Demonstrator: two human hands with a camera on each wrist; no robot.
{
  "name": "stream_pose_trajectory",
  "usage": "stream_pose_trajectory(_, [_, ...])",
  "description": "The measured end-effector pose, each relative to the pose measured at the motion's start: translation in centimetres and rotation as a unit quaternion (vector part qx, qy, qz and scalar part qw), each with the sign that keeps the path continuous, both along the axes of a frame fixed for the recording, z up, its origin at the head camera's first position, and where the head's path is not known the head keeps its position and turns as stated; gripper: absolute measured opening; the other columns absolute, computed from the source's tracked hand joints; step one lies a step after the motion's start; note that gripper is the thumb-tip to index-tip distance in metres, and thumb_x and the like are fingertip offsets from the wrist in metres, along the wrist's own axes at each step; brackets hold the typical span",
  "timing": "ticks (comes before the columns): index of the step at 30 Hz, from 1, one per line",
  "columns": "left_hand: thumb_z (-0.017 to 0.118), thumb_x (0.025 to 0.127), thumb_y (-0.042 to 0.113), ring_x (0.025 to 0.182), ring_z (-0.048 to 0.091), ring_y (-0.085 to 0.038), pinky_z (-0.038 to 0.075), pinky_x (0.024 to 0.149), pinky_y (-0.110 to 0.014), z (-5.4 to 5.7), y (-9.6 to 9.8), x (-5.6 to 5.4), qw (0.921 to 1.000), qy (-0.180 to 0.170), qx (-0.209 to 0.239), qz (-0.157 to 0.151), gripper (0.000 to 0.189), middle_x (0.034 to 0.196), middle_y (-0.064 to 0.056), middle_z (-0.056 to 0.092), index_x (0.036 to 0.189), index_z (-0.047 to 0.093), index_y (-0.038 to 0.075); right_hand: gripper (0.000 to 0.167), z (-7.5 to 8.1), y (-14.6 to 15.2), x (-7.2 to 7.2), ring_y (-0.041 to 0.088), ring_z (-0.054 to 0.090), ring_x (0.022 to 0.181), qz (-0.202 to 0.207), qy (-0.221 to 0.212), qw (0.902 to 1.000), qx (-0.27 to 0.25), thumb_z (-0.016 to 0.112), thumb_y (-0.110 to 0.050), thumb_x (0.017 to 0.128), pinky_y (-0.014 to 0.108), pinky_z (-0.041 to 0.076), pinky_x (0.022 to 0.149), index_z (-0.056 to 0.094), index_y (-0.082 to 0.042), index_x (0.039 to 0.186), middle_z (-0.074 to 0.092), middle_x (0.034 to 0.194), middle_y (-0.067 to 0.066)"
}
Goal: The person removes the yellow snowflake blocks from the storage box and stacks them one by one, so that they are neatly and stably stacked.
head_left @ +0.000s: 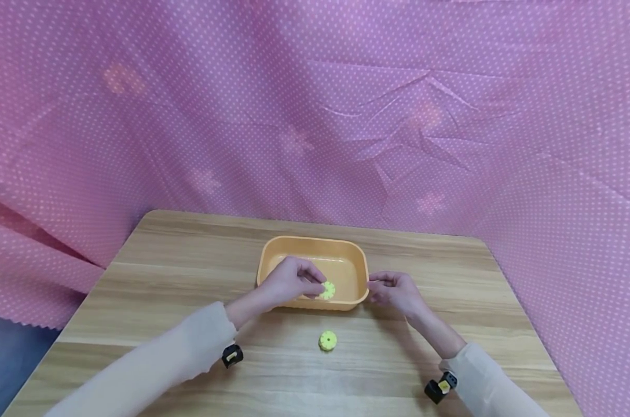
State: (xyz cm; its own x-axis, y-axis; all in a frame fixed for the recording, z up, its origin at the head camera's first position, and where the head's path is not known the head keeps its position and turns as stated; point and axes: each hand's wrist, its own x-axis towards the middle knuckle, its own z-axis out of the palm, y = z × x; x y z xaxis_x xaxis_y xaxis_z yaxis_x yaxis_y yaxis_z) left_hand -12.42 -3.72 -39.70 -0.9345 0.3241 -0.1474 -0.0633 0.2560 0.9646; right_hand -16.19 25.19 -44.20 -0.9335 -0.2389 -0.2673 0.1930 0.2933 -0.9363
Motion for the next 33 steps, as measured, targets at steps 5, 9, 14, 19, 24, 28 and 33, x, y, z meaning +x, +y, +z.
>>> stream_pose_trajectory(5, [0.079,0.09,0.003,0.078,0.07,-0.011,0.066,0.08,-0.03,-0.5,0.0,1.3,0.9998,-0.012,0.015,-0.001,0.018,0.094,-0.012,0.074,0.104,0.074,-0.005,0.039,0.0,-0.1,0.0,0.01,0.071,0.073,0.003,0.002,1.0,-0.002,0.071,-0.009,0.099,0.03,0.066,0.072,0.062,0.014,0.129,0.077,0.085,-0.001])
stream_pose_trajectory(9, [0.08,0.088,0.003,0.075,0.069,-0.01,0.066,0.079,-0.032,-1.2,0.1,2.1,0.9999,-0.01,0.008,0.002,0.017,0.094,-0.012,0.075,0.103,0.074,-0.004,0.04,-0.1,-0.1,0.0,0.01,0.071,0.073,0.002,0.005,1.0,-0.004,0.071,-0.01,0.099,0.03,0.066,0.073,0.062,0.015,0.129,0.077,0.086,-0.001])
stream_pose_trajectory(14, [0.08,0.088,0.001,0.076,0.068,-0.008,0.064,0.076,-0.025,-2.4,0.7,2.8,0.9999,-0.008,0.012,-0.005,0.016,0.093,-0.011,0.076,0.102,0.075,-0.005,0.04,-0.1,-0.1,0.1,0.01,0.071,0.073,-0.001,0.006,1.0,-0.004,0.072,-0.009,0.099,0.03,0.066,0.073,0.062,0.014,0.129,0.077,0.086,-0.002])
stream_pose_trajectory(19, [0.079,0.087,-0.003,0.076,0.069,-0.008,0.065,0.076,-0.026,-3.3,1.2,3.5,0.9993,-0.012,0.029,-0.02,0.015,0.092,-0.012,0.076,0.101,0.074,-0.008,0.038,-0.3,-0.1,0.0,0.01,0.071,0.073,-0.005,0.006,1.0,-0.003,0.072,-0.009,0.098,0.03,0.066,0.074,0.064,0.014,0.128,0.077,0.085,-0.002])
stream_pose_trajectory(24, [0.081,0.087,-0.002,0.075,0.07,-0.009,0.065,0.073,-0.025,-3.8,1.3,4.0,0.9989,-0.015,0.031,-0.03,0.015,0.092,-0.013,0.077,0.099,0.075,-0.007,0.037,-0.3,-0.3,-0.2,0.01,0.071,0.072,-0.009,0.006,0.9999,-0.001,0.071,-0.008,0.098,0.03,0.066,0.074,0.064,0.013,0.127,0.077,0.084,-0.003])
stream_pose_trajectory(28, [0.081,0.086,-0.001,0.072,0.068,-0.009,0.063,0.069,-0.023,-4.4,1.2,4.5,0.999,-0.02,0.025,-0.032,0.015,0.09,-0.013,0.077,0.099,0.075,-0.006,0.037,-0.2,-0.5,-0.3,0.009,0.071,0.073,-0.011,0.005,0.9999,0.001,0.071,-0.009,0.099,0.03,0.066,0.074,0.064,0.013,0.127,0.077,0.085,-0.002])
stream_pose_trajectory(33, [0.082,0.086,0.0,0.069,0.067,-0.01,0.064,0.068,-0.027,-5.3,0.9,4.6,0.9991,-0.032,0.018,-0.02,0.016,0.087,-0.011,0.076,0.1,0.076,-0.006,0.037,-0.1,-0.8,-0.4,0.01,0.071,0.073,-0.016,0.001,0.9999,0.001,0.072,-0.009,0.098,0.031,0.066,0.074,0.064,0.013,0.128,0.077,0.084,-0.002])
